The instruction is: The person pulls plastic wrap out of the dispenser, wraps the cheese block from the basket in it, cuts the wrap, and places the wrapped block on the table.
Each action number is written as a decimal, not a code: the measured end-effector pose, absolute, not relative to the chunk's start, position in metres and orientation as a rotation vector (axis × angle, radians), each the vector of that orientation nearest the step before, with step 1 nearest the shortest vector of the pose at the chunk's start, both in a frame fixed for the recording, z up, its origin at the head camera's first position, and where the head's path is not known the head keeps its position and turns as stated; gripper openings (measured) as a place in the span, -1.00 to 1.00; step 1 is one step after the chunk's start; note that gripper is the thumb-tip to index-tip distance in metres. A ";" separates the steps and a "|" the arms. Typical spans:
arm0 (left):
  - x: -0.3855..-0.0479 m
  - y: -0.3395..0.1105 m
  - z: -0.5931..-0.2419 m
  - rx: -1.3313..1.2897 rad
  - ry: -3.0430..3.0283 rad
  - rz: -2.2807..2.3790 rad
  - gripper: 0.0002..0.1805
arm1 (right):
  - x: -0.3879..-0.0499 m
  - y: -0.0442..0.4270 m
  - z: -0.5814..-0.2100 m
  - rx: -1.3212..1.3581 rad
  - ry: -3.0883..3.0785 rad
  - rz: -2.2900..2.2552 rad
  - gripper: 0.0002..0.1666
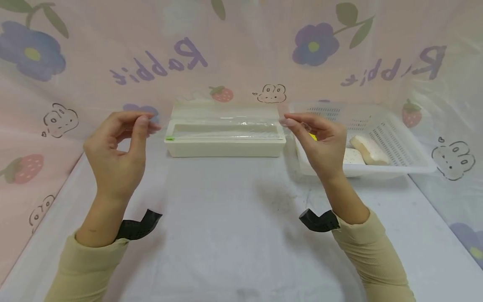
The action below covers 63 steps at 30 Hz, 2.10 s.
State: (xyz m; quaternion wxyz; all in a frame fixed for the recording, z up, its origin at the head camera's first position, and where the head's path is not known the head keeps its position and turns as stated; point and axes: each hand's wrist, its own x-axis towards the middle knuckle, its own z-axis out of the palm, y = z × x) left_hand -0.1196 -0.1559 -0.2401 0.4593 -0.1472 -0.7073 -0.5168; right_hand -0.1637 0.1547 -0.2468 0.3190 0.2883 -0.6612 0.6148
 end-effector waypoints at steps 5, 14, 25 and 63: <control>-0.117 -0.153 -0.242 -0.368 -1.729 -1.261 -0.81 | -0.160 0.159 -0.248 0.795 -1.736 1.628 -0.86; -0.112 -0.153 -0.252 -0.356 -1.758 -1.247 -0.87 | -0.151 0.173 -0.255 0.936 -1.891 1.592 -0.89; -0.103 -0.165 -0.272 -0.375 -1.886 -1.192 -0.87 | -0.147 0.187 -0.264 1.204 -2.125 1.517 -0.82; -0.059 -0.187 -0.330 -0.567 -2.255 -1.068 -0.83 | -0.125 0.207 -0.340 1.308 -2.281 1.603 -0.65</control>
